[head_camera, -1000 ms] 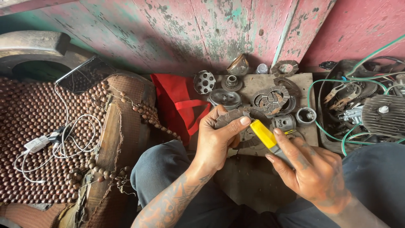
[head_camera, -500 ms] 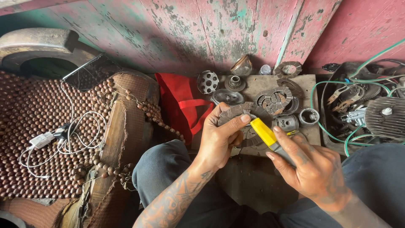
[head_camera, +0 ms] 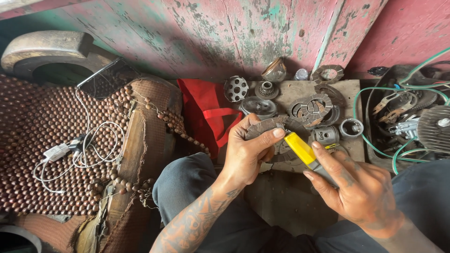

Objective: Using a small hand tool to scrape debris and old material off a motorcycle clutch plate for maintenance.

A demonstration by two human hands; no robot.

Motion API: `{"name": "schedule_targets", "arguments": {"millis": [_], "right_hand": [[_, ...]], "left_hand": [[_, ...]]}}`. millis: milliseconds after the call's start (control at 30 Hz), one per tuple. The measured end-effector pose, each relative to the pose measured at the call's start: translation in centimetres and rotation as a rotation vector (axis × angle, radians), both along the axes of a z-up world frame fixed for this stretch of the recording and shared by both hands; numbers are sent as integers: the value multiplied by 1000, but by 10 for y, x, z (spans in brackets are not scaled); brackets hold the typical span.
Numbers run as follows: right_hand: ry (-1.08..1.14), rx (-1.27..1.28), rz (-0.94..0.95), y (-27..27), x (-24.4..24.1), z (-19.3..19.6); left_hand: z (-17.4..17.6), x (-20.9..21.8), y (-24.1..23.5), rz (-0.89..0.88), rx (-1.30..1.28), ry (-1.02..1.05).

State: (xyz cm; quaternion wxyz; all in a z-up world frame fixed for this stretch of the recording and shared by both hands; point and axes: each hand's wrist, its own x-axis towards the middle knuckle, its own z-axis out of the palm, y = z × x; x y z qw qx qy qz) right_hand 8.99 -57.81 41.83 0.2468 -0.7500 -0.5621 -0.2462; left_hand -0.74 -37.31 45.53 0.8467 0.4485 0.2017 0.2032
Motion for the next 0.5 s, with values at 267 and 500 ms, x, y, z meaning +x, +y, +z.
{"name": "schedule_targets", "arguments": {"millis": [267, 500], "right_hand": [[-86, -21, -37, 2, 3, 2], [-99, -18, -58, 4, 5, 1]], "left_hand": [[0, 5, -5, 85, -27, 158], [-6, 9, -6, 76, -46, 138]]}}
